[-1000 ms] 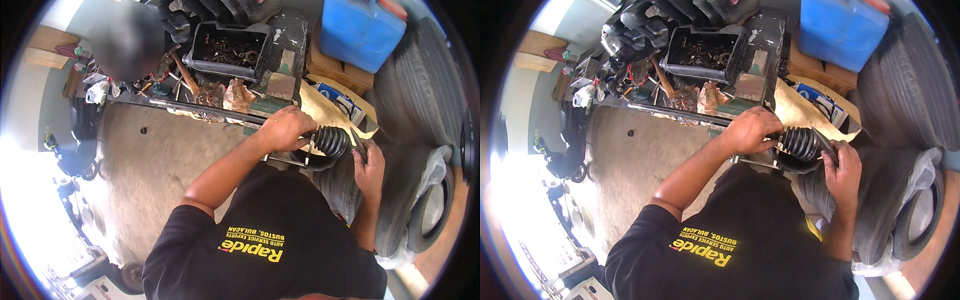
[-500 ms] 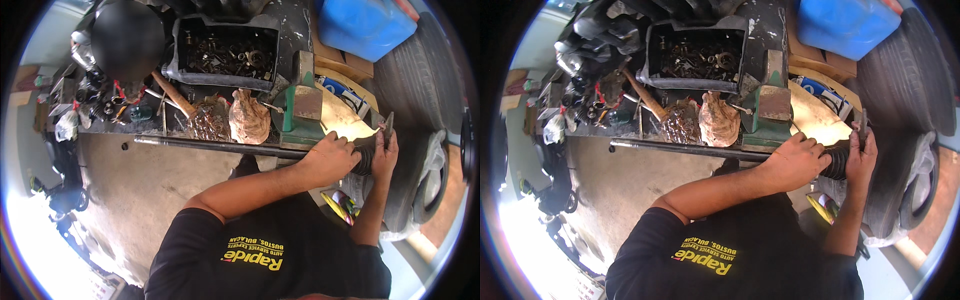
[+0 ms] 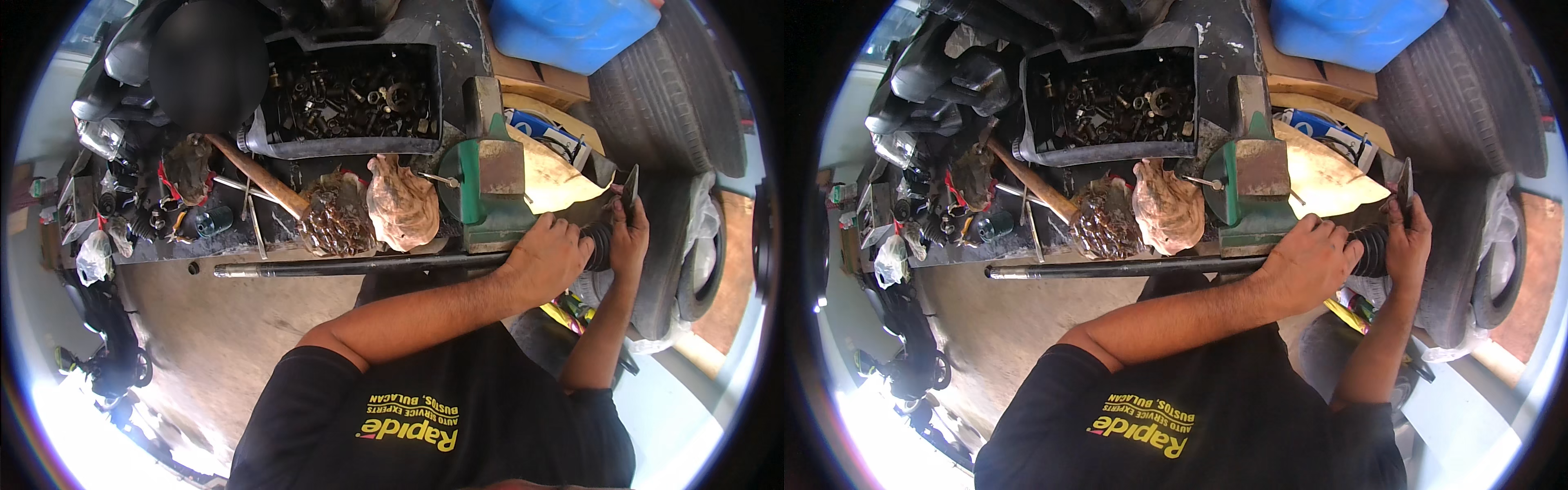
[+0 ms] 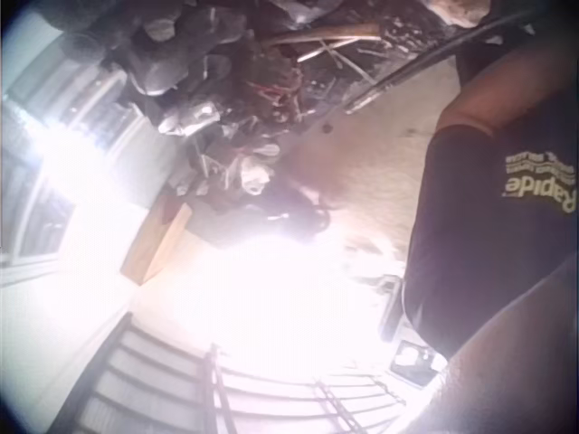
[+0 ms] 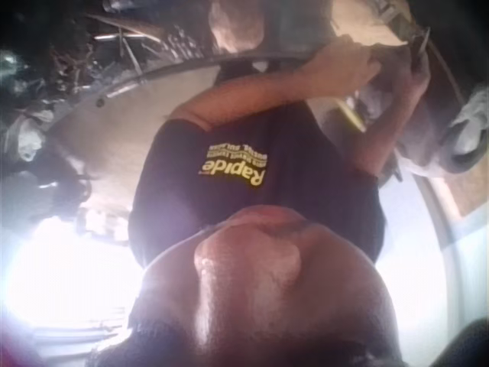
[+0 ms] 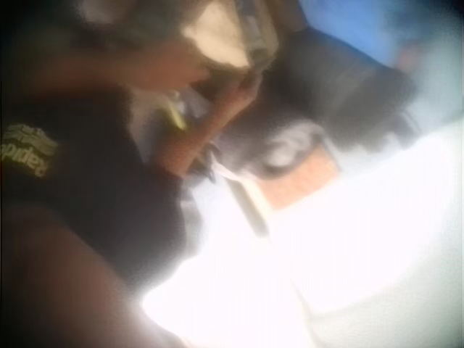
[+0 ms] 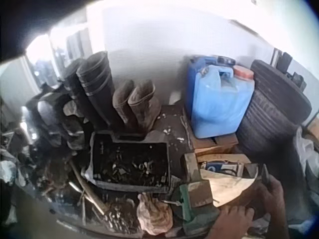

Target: The person secures a rubber boot onto a metal shaft using a metal clamp and pliers in a workshop. They then use a screwdriver to adjust a small metal ring on the shaft.

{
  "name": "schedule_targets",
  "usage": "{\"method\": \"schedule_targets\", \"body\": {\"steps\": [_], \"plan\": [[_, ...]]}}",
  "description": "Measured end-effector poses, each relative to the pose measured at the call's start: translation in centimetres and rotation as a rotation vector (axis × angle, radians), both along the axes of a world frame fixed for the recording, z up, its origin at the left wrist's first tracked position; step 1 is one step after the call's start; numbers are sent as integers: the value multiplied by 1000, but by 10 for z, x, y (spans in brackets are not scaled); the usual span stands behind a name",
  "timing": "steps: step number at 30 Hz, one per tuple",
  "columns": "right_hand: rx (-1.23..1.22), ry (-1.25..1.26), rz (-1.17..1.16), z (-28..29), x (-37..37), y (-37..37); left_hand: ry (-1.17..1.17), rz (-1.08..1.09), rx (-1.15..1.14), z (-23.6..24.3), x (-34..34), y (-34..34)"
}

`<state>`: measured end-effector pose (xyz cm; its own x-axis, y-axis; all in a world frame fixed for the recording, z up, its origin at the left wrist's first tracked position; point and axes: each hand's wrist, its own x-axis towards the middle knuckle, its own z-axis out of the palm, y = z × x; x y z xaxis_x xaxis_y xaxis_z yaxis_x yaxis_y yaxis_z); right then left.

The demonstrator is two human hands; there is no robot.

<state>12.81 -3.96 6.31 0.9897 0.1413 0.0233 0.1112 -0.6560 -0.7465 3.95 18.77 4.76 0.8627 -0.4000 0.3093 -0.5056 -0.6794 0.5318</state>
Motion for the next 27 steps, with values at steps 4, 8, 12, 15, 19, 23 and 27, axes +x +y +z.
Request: {"method": "schedule_targets", "body": {"steps": [4,8,12,15,19,23,27], "plan": [[104,42,11,0,2,5,-12,-7,-9,3,2,1],[79,34,54,9,2,14,27,-10,17,7,4,1],[-93,-171,132,12,5,19,96,-19,25,5,7,-3],[-35,-142,154,10,10,15,135,8,25,5,10,-8],[106,-190,168,12,13,-10,84,69,-53,10,9,-13],[311,-91,92,20,15,-68,58,125,-7,14,9,-22],[475,184,140,18,20,-139,103,172,1,14,7,-28]]}}
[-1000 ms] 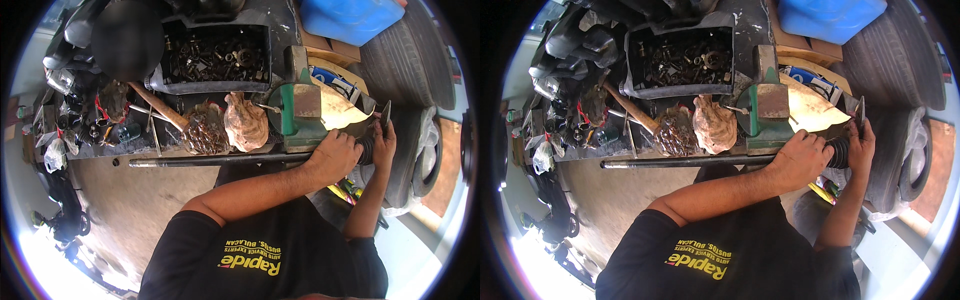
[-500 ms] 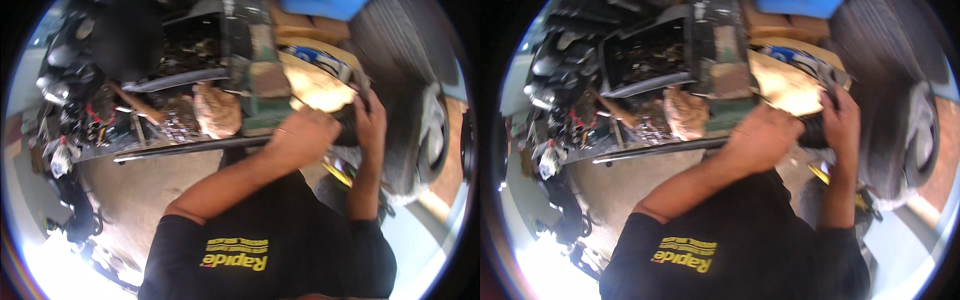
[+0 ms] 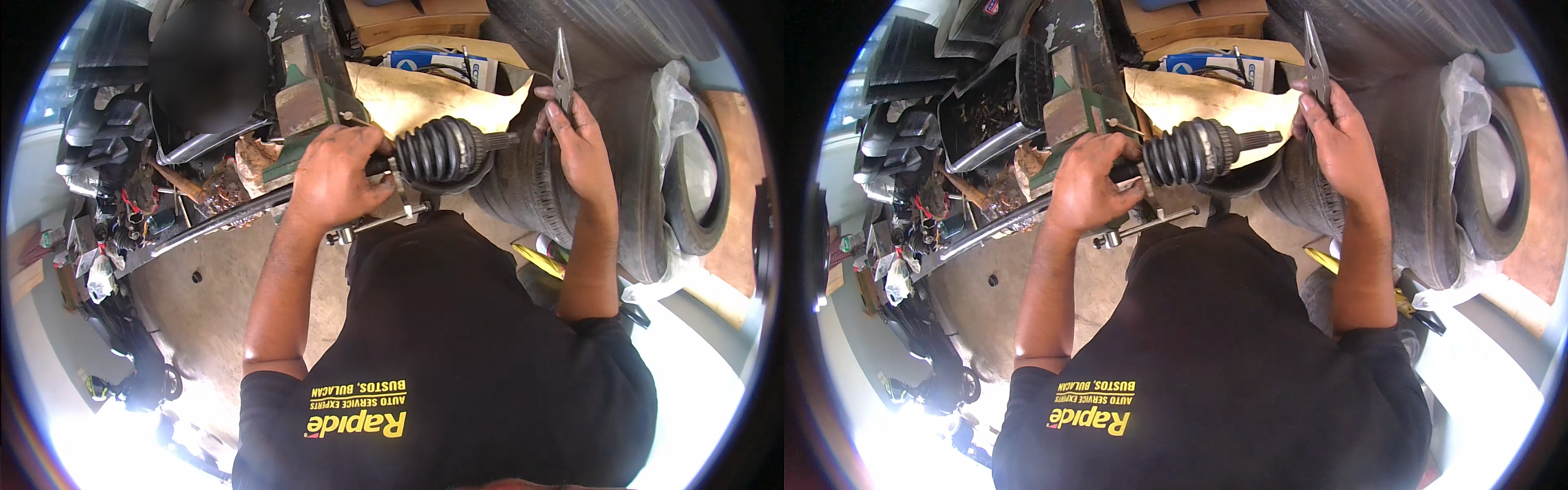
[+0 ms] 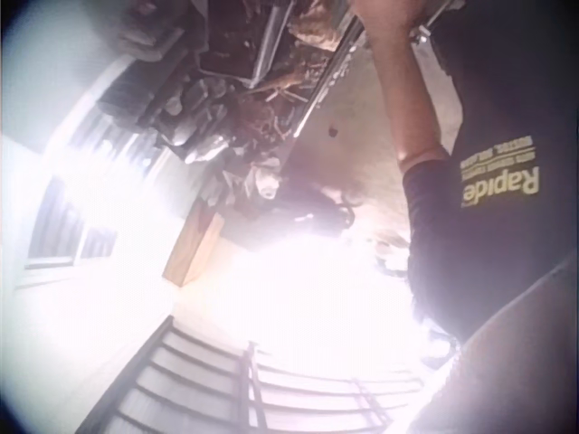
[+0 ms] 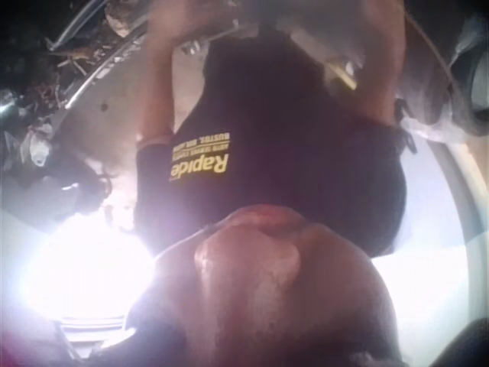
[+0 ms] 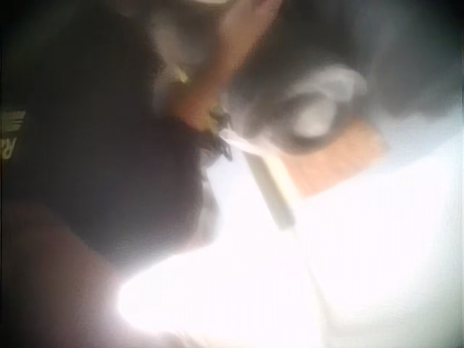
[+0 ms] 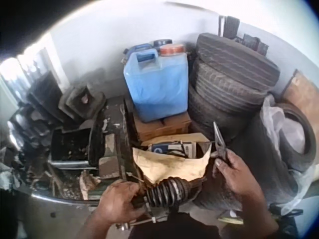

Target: The person secures a rubber boot onto a metal shaft using a metal clamp and pliers in a workshop. They then use a screwdriver to adjust a small metal ring on the shaft.

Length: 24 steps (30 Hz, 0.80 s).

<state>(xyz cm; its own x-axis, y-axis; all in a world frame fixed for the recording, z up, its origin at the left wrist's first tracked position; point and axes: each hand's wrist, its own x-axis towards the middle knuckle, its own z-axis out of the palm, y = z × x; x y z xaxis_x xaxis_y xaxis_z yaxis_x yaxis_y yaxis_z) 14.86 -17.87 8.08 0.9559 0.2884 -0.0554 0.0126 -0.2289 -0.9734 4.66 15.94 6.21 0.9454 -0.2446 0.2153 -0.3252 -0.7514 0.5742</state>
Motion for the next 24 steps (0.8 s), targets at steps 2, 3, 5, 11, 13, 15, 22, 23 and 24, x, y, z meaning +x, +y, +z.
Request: {"method": "schedule_targets", "body": {"steps": [2,3,5,11,13,15,22,23,24], "plan": [[-7,152,48,-5,-8,-31,33,9,33,0,-1,-2],[-22,239,61,-9,-13,-42,52,17,51,-1,-2,-2],[163,414,42,-16,-23,-57,30,16,46,-2,-3,-4],[442,600,97,-18,-49,-60,57,58,71,-4,-6,-5],[291,558,139,-14,-62,-53,41,48,59,-5,-6,-4],[211,490,218,-8,-75,-45,25,54,66,-7,-6,-4],[-275,243,673,20,-89,-5,40,11,42,-4,-7,0],[-363,211,701,24,-89,1,36,-2,34,-4,-7,1],[-450,186,736,29,-89,8,16,2,50,-4,-8,2]]}}
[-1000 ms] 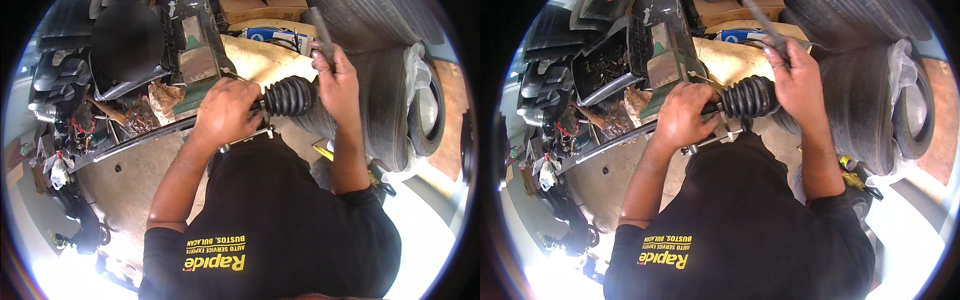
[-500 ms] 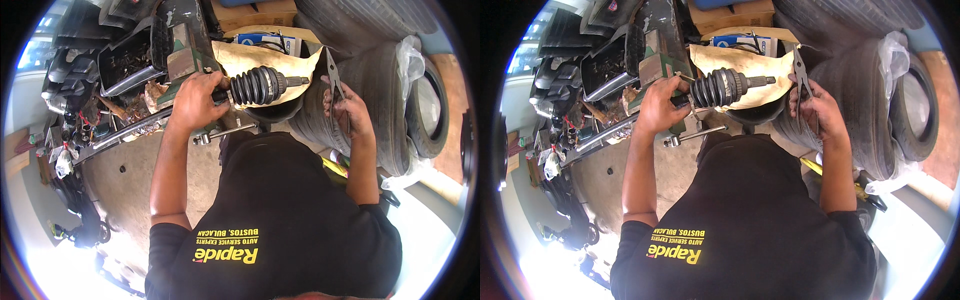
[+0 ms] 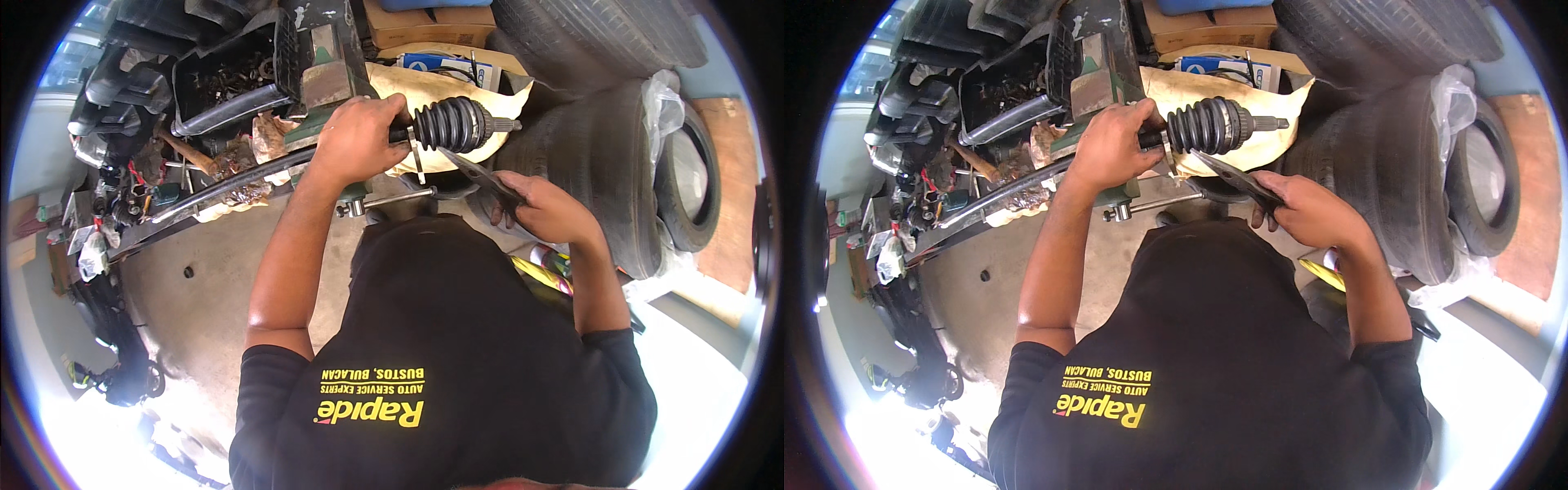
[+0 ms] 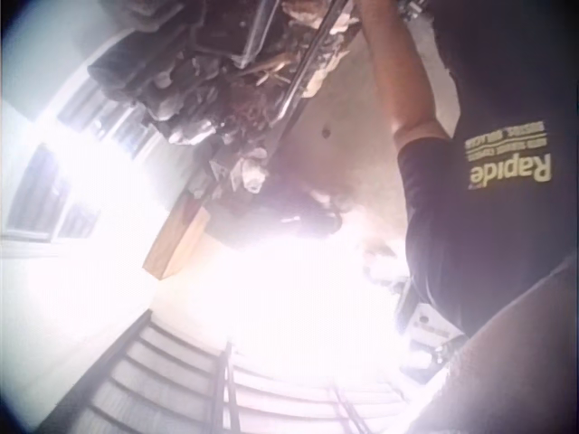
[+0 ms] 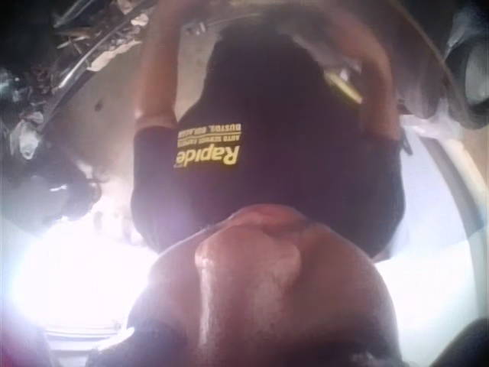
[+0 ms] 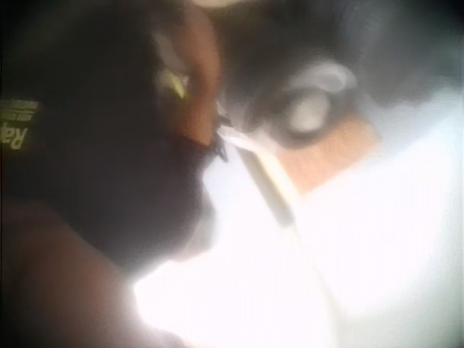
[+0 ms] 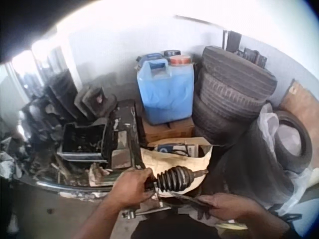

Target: The person secures a rubber boot onto a metal shaft using a metal clamp and pliers in a workshop. They then use a screwdriver to adjust a small metal ring on the shaft.

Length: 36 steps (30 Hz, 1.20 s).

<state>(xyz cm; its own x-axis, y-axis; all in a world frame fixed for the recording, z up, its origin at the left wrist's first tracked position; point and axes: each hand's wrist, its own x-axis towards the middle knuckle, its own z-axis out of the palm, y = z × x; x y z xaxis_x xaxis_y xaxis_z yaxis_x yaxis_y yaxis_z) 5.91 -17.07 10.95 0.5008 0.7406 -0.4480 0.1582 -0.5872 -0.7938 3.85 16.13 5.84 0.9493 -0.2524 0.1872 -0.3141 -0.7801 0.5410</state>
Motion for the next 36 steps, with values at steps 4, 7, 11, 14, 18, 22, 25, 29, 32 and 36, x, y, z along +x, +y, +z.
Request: {"method": "schedule_targets", "body": {"steps": [4,7,11,14,18,22,25,29,32,36], "plan": [[-209,-175,74,12,-8,22,-31,-35,-31,-4,-1,5],[-295,-242,85,13,-16,32,-50,-57,-49,-8,-2,9],[-243,-321,58,6,-24,43,-10,-53,-25,-8,-2,10],[-205,-314,42,5,-25,46,-33,-63,-41,-6,-2,10],[-213,-262,54,13,-24,42,-13,-64,-39,-5,0,10],[-195,-191,29,17,-22,39,5,-65,-34,-6,1,10],[-162,-226,70,15,-18,45,10,-65,-41,-6,0,9],[-204,-268,61,12,-16,52,-20,-59,-23,-6,0,9],[-195,-232,42,12,-16,51,6,-48,-15,-7,1,9],[-149,-254,36,8,-14,49,26,-47,-23,-7,1,10]]}}
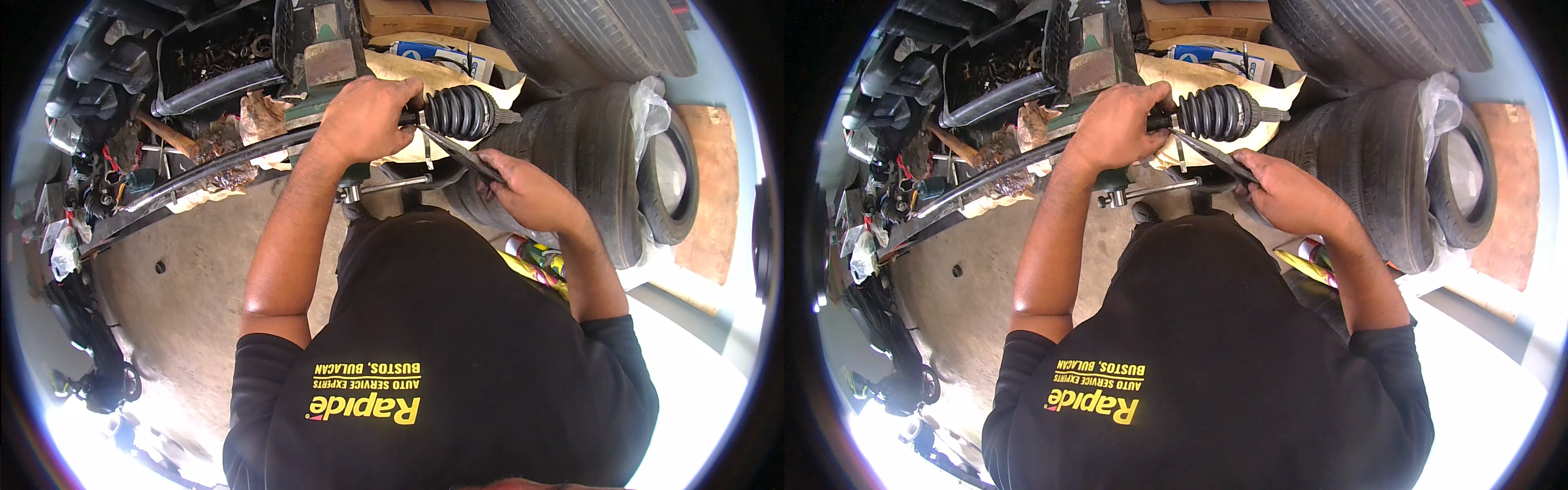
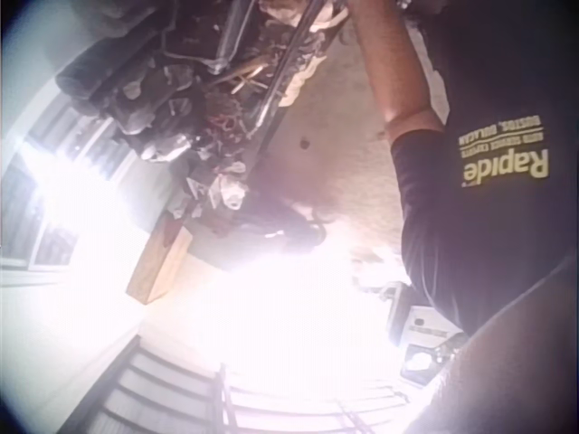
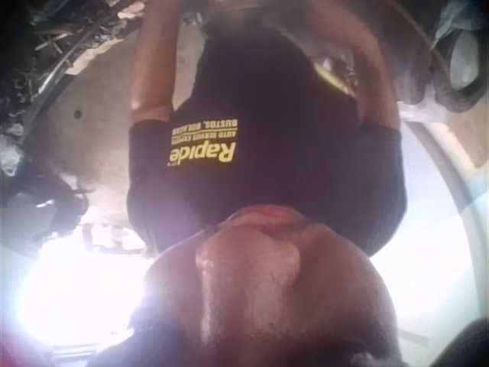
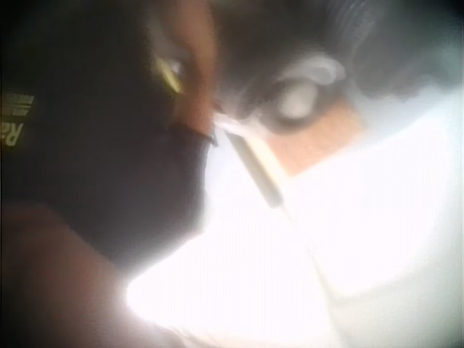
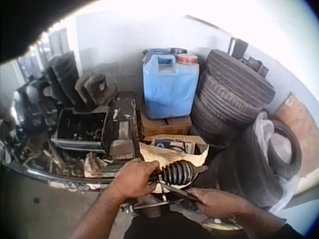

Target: The person secures a rubber boot onto a metal shaft using a metal clamp and pliers in a workshop. They then use a screwdriver to adjust a small metal ring on the shaft.

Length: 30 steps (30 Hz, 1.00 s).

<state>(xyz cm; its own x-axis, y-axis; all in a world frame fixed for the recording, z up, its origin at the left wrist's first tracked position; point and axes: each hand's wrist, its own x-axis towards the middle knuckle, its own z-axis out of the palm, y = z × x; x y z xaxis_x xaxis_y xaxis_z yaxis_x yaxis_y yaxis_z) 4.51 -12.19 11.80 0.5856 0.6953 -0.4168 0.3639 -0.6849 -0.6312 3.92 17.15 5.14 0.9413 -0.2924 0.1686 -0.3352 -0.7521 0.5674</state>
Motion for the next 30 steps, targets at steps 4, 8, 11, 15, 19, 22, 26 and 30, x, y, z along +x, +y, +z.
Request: {"method": "schedule_targets", "body": {"steps": [4,8,11,15,19,22,26,30], "plan": [[-1,-37,24,0,7,-2,12,-25,-108,3,1,3],[-167,-89,41,2,12,-1,55,-3,-171,4,4,3],[-192,-223,103,0,13,3,62,20,-176,4,4,1],[-238,-367,198,-4,20,5,23,28,-129,3,3,-1],[-306,-410,271,0,26,4,-87,12,-89,0,3,-6],[-328,-444,319,3,30,6,-152,17,-20,-1,2,-9],[-388,-464,368,7,34,8,-204,18,48,-1,1,-11],[-392,-469,388,9,35,9,-236,7,65,-2,-1,-12]]}}
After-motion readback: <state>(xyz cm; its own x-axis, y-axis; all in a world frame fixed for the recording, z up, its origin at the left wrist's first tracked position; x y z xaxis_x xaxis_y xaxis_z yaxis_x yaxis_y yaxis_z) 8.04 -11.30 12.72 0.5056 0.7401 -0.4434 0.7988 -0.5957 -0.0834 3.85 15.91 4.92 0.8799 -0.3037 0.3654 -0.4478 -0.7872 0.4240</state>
